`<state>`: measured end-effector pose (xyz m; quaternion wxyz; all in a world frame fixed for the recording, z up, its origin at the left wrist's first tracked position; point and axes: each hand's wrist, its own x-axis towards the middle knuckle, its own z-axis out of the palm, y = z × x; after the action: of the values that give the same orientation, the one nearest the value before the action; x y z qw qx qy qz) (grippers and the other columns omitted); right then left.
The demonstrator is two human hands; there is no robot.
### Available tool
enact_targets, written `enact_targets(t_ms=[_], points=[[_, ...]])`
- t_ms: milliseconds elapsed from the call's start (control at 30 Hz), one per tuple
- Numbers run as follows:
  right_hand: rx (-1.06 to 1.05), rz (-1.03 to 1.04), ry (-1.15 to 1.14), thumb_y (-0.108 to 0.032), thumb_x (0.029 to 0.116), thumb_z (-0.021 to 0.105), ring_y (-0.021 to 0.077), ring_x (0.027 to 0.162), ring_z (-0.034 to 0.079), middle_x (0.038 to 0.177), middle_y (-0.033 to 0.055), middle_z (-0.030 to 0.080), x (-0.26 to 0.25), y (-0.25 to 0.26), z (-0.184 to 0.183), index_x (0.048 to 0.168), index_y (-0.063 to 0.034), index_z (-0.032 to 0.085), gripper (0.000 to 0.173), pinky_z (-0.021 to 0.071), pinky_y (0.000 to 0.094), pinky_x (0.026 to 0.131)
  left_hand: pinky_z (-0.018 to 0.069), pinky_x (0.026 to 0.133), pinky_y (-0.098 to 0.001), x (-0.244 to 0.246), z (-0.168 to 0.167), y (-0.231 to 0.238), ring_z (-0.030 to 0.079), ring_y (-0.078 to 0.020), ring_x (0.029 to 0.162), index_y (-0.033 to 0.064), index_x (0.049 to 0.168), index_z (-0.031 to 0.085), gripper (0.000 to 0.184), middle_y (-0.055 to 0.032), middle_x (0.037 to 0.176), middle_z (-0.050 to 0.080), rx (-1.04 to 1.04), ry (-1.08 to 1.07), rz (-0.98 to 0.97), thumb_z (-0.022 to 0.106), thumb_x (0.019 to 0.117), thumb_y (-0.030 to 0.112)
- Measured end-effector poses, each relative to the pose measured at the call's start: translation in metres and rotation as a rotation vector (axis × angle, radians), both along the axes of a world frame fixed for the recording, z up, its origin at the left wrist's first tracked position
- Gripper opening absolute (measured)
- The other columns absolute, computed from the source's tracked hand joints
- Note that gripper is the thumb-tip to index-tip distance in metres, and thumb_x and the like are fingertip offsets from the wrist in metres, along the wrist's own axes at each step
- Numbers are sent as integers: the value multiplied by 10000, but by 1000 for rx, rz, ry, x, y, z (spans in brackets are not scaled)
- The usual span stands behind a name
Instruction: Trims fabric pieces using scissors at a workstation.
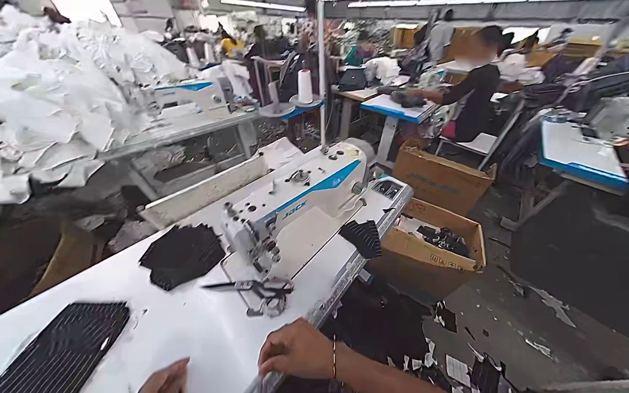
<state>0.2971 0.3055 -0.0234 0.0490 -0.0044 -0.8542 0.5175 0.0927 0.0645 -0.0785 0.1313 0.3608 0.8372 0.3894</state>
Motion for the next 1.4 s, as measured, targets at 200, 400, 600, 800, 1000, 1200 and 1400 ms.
enact_targets(t_ms=[200,400,600,800,1000,1200,1400], points=[[32,-65,-133,-199,999,647,185,874,731,981,129,757,29,2,-68,1090,4,747,244,584,362,864,584,817,-507,56,-5,16,713,-365,893,-47,1075,747,221,-230,993,724,171,388,240,593,966,68],[335,72,-315,-273,1057,542,298,1199,661,1225,146,725,39,-6,-104,1249,-68,728,337,454,475,1089,584,816,-377,82,-38,26,712,-284,866,-39,1047,753,215,-192,963,736,265,351,221,601,948,77],[729,318,-754,-525,1013,555,347,1562,205,1664,164,299,20,-22,-152,1597,-90,348,757,44,637,1239,574,878,-390,82,-41,24,709,-306,951,-26,1037,755,213,-198,1012,731,225,368,173,600,956,97],[821,408,-826,-144,1028,522,413,1493,322,1514,238,490,13,-23,-164,1325,35,631,363,157,638,1224,577,845,-365,81,-43,22,701,-291,912,-16,1018,758,208,-197,984,717,210,398,158,600,955,103],[808,459,-890,-50,1028,492,400,1434,412,1394,220,594,26,-21,-151,1265,41,656,303,162,612,1231,582,812,-372,82,-42,23,694,-283,868,-13,1018,761,208,-192,966,705,187,387,170,606,952,110],[782,421,-873,-51,1048,451,378,1419,437,1392,221,591,46,-25,-146,1272,38,653,314,222,574,1218,581,818,-417,81,-45,23,691,-302,886,-14,1031,756,208,-195,993,699,168,343,179,615,953,117],[713,407,-810,-58,1049,455,374,1401,461,1383,210,604,51,-22,-148,1274,1,668,316,268,557,1203,580,823,-427,81,-40,23,687,-303,896,-32,1015,746,173,-196,986,688,197,341,170,631,936,70]])
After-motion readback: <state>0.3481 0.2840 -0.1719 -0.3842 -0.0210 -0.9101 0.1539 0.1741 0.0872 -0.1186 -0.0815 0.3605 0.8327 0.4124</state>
